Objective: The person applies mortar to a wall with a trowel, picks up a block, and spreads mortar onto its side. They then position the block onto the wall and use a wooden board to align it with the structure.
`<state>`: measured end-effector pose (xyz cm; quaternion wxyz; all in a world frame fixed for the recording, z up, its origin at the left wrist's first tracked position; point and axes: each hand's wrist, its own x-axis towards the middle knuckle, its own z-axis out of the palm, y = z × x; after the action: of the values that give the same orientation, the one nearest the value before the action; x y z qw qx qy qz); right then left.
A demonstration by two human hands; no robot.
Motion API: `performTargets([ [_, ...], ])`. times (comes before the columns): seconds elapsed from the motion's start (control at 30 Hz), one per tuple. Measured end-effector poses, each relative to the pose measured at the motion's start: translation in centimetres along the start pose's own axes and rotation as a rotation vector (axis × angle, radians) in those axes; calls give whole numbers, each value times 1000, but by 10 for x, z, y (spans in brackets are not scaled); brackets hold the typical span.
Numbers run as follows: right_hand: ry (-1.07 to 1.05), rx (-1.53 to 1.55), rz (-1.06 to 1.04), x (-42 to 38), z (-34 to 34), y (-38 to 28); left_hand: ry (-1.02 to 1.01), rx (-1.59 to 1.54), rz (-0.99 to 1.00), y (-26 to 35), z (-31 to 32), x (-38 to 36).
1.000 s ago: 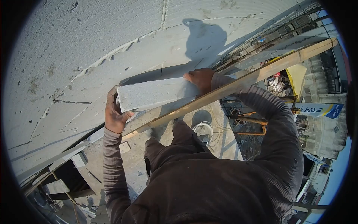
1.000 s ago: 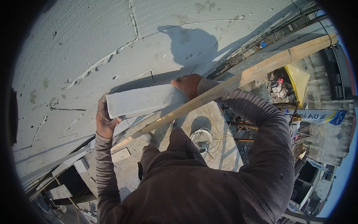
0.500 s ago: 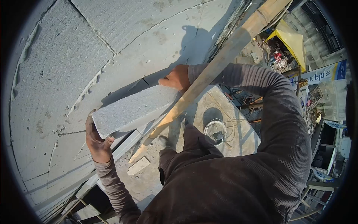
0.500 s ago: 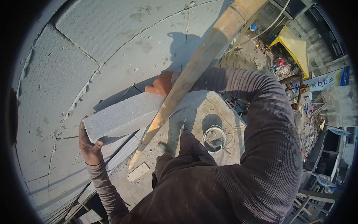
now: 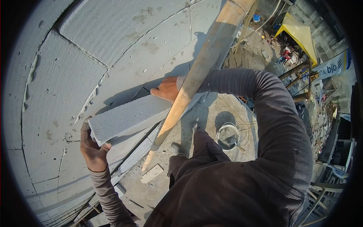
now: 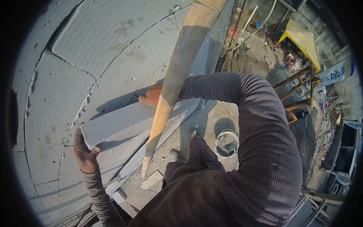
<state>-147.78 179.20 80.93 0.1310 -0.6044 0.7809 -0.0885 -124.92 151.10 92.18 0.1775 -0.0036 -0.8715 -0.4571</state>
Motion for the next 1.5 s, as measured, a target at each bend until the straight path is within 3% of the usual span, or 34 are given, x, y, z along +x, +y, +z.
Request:
performTargets([
  [0.2, -15, 0, -163, 4, -40, -11, 28, 50, -25, 16, -22, -3],
  [0.53, -58, -149, -170, 28, -58, 0, 183, 62, -55, 19, -19, -21],
  [0.7, -164, -178, -145, 30, -20, 24, 173, -94, -128, -29, 24, -41],
  [0.77, -297, -148, -130, 33, -3, 31, 214, -227, -149, -65, 48, -50],
  [0.97, -307, -153, 56, 36, 81, 70, 163, -468, -230, -188, 120, -78],
  [1.07, -275, -190, -20, 38, 118, 92, 144, -382, -288, -234, 151, -87],
  [1.13, -379, -187, 108, 46, 132, 99, 177, -274, -316, -258, 168, -94],
  [1.2, -410, -227, 74, 51, 157, 115, 98, -4, -382, -267, 182, -98],
  [1.3, -480, -312, 92, 56, 169, 121, 171, 34, -570, -258, 178, -112],
  [1.33, -497, -329, 93, 56, 177, 125, 252, 47, -517, -261, 175, -129],
  [1.5, -549, -317, 108, 48, 214, 157, 508, -137, -838, -234, 138, -244],
])
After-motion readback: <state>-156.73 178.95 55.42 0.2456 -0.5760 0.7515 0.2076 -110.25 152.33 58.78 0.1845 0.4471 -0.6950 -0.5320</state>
